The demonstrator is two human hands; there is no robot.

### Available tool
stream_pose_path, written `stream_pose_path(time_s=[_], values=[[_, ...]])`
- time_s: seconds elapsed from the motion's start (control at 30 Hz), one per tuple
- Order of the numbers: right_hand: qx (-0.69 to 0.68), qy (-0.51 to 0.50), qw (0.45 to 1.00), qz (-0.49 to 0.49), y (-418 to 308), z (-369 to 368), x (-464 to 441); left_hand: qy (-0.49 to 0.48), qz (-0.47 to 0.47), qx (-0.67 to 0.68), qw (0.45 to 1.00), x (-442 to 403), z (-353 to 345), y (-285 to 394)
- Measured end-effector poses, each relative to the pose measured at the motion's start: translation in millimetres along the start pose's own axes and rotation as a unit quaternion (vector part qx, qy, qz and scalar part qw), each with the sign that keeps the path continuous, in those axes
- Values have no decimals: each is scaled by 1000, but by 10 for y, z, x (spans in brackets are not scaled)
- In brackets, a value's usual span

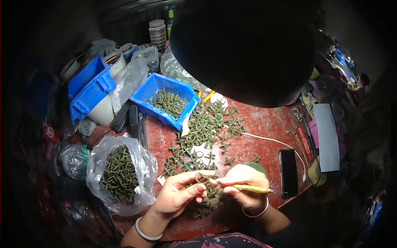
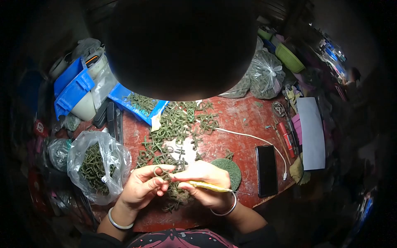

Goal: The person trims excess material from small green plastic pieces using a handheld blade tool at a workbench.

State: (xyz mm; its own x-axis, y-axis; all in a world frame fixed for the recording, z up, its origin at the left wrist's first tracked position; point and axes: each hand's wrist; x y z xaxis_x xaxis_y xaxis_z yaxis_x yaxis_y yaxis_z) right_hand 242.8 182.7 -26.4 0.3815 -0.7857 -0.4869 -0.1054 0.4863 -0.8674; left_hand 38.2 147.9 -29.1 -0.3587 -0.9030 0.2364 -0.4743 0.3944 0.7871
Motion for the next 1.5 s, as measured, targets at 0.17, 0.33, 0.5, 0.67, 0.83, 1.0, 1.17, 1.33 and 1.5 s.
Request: stream_pose_path(time_s=[0.17, 0.33, 0.5, 0.67, 0.83, 1.0, 1.17, 1.33, 1.5], values=[[29, -51, 998, 6, 28, -9, -37, -5, -23, -35, 999, -16, 44, -52], [-150, 112, 979, -86, 132, 47, 99, 10, 3, -18, 1000, -10, -6, -5], [-171, 103, 975, -96, 158, 55, 61, -9, 10, 64, 998, -14, 81, -65], [-17, -26, 1000, 3, 128, 68, -2, -10, 34, 74, 997, -17, 86, -45], [55, -51, 994, 77, 72, 10, -89, 2, 23, 44, 999, -26, 92, -90], [81, -50, 993, 74, 61, 4, -93, 28, 29, 17, 999, -25, 123, -123], [17, 11, 998, -60, 90, 3, -6, 31, 26, 38, 998, -23, 142, -120], [-187, 103, 957, -196, -13, -50, 47, 18, 27, 69, 997, -26, 123, -63], [-202, -43, 973, 103, -183, 22, -12, 11, 21, 102, 995, -31, 135, -41]])
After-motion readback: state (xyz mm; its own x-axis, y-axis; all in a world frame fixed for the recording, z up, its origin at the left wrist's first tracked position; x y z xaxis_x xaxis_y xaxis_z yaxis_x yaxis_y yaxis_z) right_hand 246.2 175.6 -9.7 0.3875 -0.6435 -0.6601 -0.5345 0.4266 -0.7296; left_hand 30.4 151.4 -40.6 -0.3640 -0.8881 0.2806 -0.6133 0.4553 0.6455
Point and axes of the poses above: each hand's wrist, its own x-axis away from the middle knuckle, its own z-axis out of the back of the hand, y = z × x, and after that the axes turned 5 degrees about -x, right-handed
